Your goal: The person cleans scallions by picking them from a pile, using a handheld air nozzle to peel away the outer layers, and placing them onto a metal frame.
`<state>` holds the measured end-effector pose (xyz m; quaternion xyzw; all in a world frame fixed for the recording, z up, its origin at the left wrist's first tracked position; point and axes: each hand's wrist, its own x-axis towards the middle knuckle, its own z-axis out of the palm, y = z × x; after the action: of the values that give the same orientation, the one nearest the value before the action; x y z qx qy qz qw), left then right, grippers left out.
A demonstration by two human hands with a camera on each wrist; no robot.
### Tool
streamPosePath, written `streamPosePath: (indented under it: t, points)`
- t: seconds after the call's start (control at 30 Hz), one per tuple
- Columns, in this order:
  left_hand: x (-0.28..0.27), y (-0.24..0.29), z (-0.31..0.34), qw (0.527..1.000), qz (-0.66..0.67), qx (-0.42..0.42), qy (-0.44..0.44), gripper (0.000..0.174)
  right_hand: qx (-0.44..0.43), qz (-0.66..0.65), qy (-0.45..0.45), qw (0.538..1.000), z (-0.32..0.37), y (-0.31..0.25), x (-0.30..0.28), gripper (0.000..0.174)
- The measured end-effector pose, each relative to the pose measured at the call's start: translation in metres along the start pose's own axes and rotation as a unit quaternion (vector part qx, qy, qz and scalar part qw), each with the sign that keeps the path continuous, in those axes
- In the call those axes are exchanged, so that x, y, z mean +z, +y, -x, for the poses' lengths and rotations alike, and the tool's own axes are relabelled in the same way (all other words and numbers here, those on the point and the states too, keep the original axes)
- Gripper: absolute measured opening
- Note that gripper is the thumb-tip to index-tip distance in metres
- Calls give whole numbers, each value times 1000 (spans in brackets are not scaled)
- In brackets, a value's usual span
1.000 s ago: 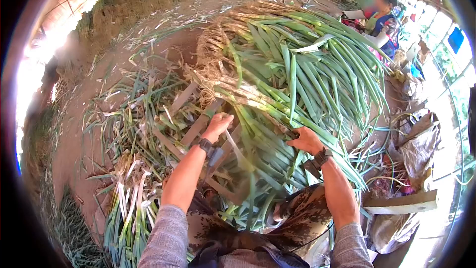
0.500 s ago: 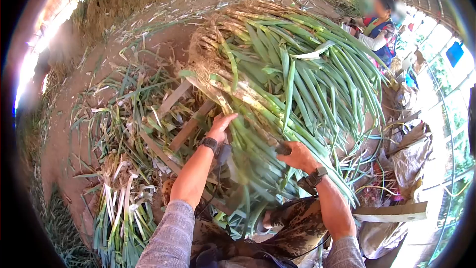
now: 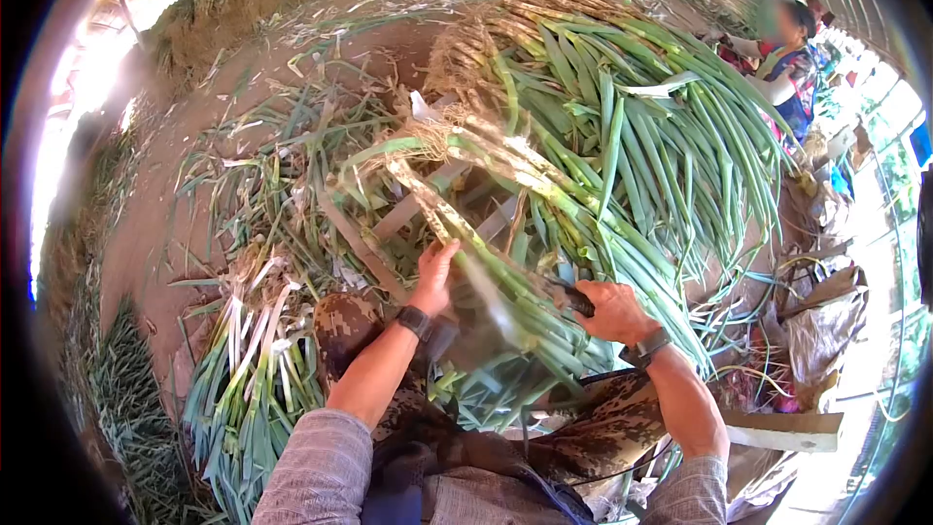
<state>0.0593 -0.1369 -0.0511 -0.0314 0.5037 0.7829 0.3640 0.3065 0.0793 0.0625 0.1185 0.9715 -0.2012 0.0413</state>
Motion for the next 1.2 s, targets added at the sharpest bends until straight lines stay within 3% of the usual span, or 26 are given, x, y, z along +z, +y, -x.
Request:
streamPosePath:
  t: [0.13, 0.2, 0.3, 0.33, 0.43, 0.5, 0.53, 0.7, 0.77, 0.83, 1.1, 1.17, 1.2]
  points:
    - [-9, 13, 9, 999, 13, 39, 1, 25, -20, 27, 40, 999, -4, -5, 11, 36]
    - [-10, 19, 19, 995, 18, 77, -59, 23, -43, 16, 57, 997, -7, -10, 9, 37]
    - [-11, 30, 21, 990, 2, 124, -72, 19, -87, 0, 118, 989, -12, -21, 4, 36]
    - [-11, 35, 19, 990, 47, 96, -93, 19, -90, -1, 119, 989, -12, -22, 6, 36]
    - [-18, 50, 8, 996, 23, 52, -62, 24, -137, 3, 83, 987, -16, -22, 14, 35]
    - [-19, 62, -1, 999, 5, 46, -27, 25, -89, 51, 68, 992, -15, -22, 15, 36]
    - [-19, 69, -2, 996, -6, 48, -72, 25, -46, 35, 24, 998, -14, -24, 11, 41]
    - [-7, 97, -17, 976, -16, 38, -215, 26, -61, 14, 92, 994, -13, -34, 3, 38]
    - [-4, 102, -22, 976, -37, 38, -213, 29, -67, 5, 106, 992, -15, -37, 0, 35]
    - [5, 111, -13, 969, 33, 18, -244, 32, -56, 22, 110, 992, -19, -43, -4, 34]
    - [12, 94, -21, 974, 70, 51, -209, 31, -50, -12, 128, 990, -52, -62, -10, 27]
    - [18, 99, -16, 978, -50, 72, -187, 32, 20, -29, 64, 997, -62, -65, -16, 28]
    - [18, 99, -21, 981, -65, 64, -168, 33, -25, -6, 111, 993, -64, -65, -13, 29]
